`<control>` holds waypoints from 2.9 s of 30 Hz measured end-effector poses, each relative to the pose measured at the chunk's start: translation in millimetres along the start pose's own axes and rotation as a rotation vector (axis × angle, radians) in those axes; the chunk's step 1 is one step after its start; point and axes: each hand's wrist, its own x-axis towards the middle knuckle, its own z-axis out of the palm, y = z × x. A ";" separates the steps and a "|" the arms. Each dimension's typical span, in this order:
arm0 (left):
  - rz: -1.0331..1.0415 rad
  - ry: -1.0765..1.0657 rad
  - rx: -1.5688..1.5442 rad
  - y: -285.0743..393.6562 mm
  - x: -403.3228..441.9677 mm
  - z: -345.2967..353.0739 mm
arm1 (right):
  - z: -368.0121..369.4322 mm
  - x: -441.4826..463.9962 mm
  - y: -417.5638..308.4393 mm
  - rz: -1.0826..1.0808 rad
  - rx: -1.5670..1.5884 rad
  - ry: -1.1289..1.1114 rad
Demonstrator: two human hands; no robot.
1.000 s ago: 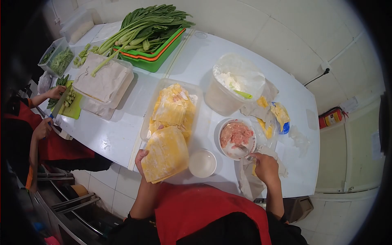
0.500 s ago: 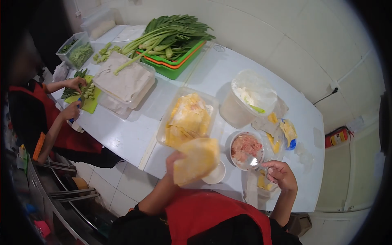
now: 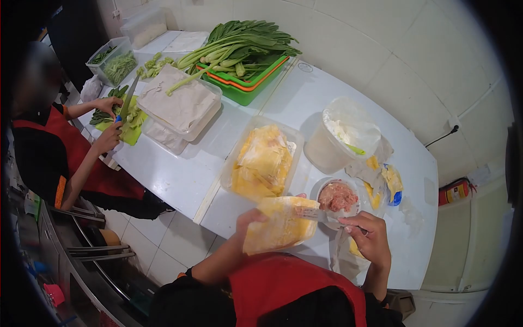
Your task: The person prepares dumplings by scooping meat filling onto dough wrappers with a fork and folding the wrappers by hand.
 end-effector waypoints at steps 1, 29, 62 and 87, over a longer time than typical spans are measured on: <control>-0.007 0.011 -0.024 -0.4 -1.2 2.8 | 1.0 1.4 3.5 -0.042 -0.014 -0.006; 0.048 -0.023 -0.079 -0.2 -1.7 -2.8 | 7.4 1.0 9.2 -0.138 -0.102 0.108; 0.124 -0.018 0.200 -7.9 3.6 8.9 | 77.6 33.7 -1.9 0.271 0.544 0.041; 0.110 -0.063 0.320 -4.3 -1.9 6.2 | 82.4 45.0 -30.4 0.086 0.134 -0.043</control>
